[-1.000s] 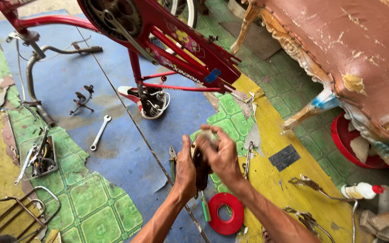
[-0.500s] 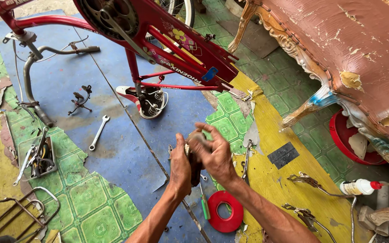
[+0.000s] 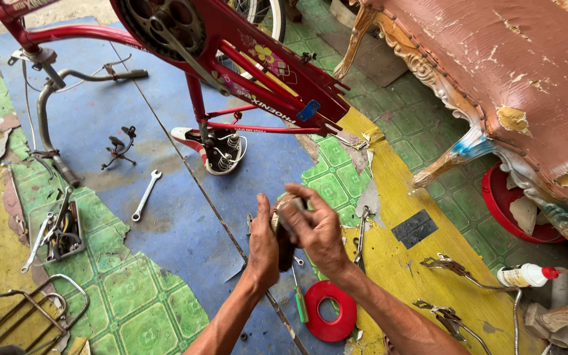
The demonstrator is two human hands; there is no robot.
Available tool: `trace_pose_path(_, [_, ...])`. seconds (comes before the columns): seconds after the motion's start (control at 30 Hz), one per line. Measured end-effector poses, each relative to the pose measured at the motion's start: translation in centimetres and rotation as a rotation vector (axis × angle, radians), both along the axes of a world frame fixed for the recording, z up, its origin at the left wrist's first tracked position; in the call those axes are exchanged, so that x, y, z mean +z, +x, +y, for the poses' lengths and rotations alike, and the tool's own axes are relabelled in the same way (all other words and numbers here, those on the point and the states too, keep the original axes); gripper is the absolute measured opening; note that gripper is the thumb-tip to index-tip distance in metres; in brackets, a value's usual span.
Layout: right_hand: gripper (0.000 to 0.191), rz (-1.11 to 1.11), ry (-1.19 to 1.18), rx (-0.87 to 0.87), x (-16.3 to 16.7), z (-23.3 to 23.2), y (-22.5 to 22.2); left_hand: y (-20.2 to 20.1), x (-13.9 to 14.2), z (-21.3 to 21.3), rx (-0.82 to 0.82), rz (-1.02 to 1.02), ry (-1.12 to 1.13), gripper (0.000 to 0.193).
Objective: The person sits on the floor of a bicycle repair area and scrubs a rusty bicycle brake hub with an abrasive pad, rotating the part to scrub its inner and outer surfaces. They continue rubbing the hub's surfaces to remove rust and grime.
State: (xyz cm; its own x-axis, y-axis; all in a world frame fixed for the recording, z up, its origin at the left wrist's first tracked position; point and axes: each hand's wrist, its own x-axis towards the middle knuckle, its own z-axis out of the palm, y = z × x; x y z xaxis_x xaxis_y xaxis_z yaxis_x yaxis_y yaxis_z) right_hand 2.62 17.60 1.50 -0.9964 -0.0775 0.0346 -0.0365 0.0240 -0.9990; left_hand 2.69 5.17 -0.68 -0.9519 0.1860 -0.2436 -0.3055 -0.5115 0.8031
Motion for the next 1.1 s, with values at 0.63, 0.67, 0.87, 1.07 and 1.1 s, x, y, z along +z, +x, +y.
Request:
trace_pose_path(0.63, [0.040,-0.021,0.198,0.232,1.1,4.9,-1.7,-1.0,1.9,-3.4,-0.139,-0.108,0.694,0.098])
trace_pose_path(0.67, [0.041,0.003,0.208,0.243,1.1,5.0,-1.8,-1.0,1.9,-3.5,-0.145,-0.122,0.675,0.098])
trace_pose_path(0.87, [0.036,0.070,0.360,0.191,1.2,5.6,-2.2,-0.7,1.8,-3.4,-0.326,-0.106,0.452,0.100])
trace_pose_path(1.07, [0.039,-0.063,0.253,0.271,1.6,5.4,-2.1,-1.0,1.7,-3.4,-0.226,-0.099,0.609,0.098])
trace_pose_path(1.1, [0.044,-0.064,0.250,0.258,1.6,5.2,-2.0,-1.0,1.7,-3.5,-0.213,-0.094,0.623,0.097])
